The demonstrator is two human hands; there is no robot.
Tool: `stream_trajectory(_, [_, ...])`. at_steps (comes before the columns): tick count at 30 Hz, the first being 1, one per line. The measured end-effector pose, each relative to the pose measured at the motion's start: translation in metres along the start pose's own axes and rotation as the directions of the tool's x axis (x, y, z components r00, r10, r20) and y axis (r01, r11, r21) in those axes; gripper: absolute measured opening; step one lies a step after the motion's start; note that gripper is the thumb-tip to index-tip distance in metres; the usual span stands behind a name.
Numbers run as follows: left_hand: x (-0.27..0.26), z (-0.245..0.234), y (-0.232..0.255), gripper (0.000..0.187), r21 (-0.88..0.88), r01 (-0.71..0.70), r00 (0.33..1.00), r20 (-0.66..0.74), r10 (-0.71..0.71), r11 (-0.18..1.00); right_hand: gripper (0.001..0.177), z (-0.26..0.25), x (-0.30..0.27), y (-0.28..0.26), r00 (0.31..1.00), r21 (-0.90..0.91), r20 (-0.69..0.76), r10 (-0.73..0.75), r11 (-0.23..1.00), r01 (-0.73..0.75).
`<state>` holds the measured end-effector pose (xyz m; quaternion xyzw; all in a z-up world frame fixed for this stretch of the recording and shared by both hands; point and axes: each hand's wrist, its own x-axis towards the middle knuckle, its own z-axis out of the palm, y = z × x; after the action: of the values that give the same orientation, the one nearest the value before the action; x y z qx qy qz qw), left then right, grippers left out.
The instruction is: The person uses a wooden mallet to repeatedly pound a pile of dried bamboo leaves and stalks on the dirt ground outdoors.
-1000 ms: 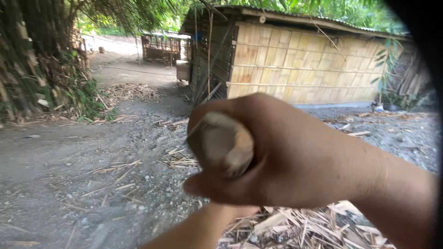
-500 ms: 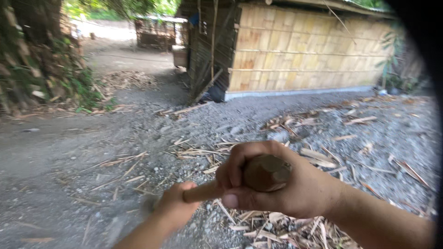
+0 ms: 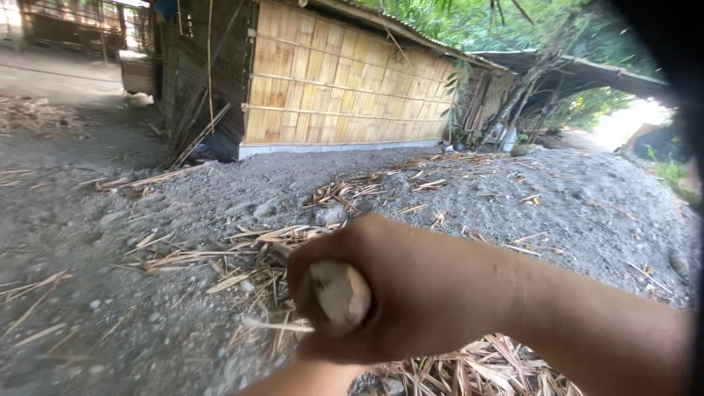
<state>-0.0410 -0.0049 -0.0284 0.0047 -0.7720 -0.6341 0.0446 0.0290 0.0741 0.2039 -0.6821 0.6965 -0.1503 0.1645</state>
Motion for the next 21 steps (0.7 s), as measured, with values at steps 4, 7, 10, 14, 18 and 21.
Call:
stream_trajectory(4, [0.022, 0.002, 0.005, 0.020, -0.002, -0.131, 0.991, 0.007, 0.131, 0.991, 0.020, -0.011, -0.001, -0.004, 0.993, -0.038, -0.112, 0.029, 0.999, -0.034])
stream_trajectory(7, [0.027, -0.005, 0.007, 0.018, 0.038, -0.226, 0.974, -0.028, 0.227, 0.973, 0.022, -0.016, -0.006, -0.008, 0.980, -0.097, -0.156, 0.121, 0.986, -0.137])
stream_trajectory(10, [0.022, -0.026, 0.008, 0.016, 0.106, -0.256, 0.957, -0.112, 0.267, 0.961, 0.022, -0.017, -0.001, -0.004, 0.967, -0.070, -0.246, 0.062, 0.994, -0.082])
stream_trajectory(14, [-0.001, -0.068, 0.008, 0.014, 0.201, -0.173, 0.934, -0.277, 0.225, 0.964, 0.020, -0.023, 0.002, 0.004, 0.916, -0.030, -0.371, -0.151, 0.988, 0.151])
stream_trajectory(18, [-0.039, -0.118, -0.003, 0.013, 0.313, -0.057, 0.851, -0.481, 0.210, 0.948, 0.020, -0.024, 0.009, 0.021, 0.865, 0.163, -0.454, -0.215, 0.934, 0.317])
stream_trajectory(21, [-0.076, -0.154, -0.019, 0.020, 0.396, 0.052, 0.787, -0.581, 0.206, 0.917, 0.018, -0.008, 0.018, 0.040, 0.855, 0.339, -0.485, -0.181, 0.863, 0.375])
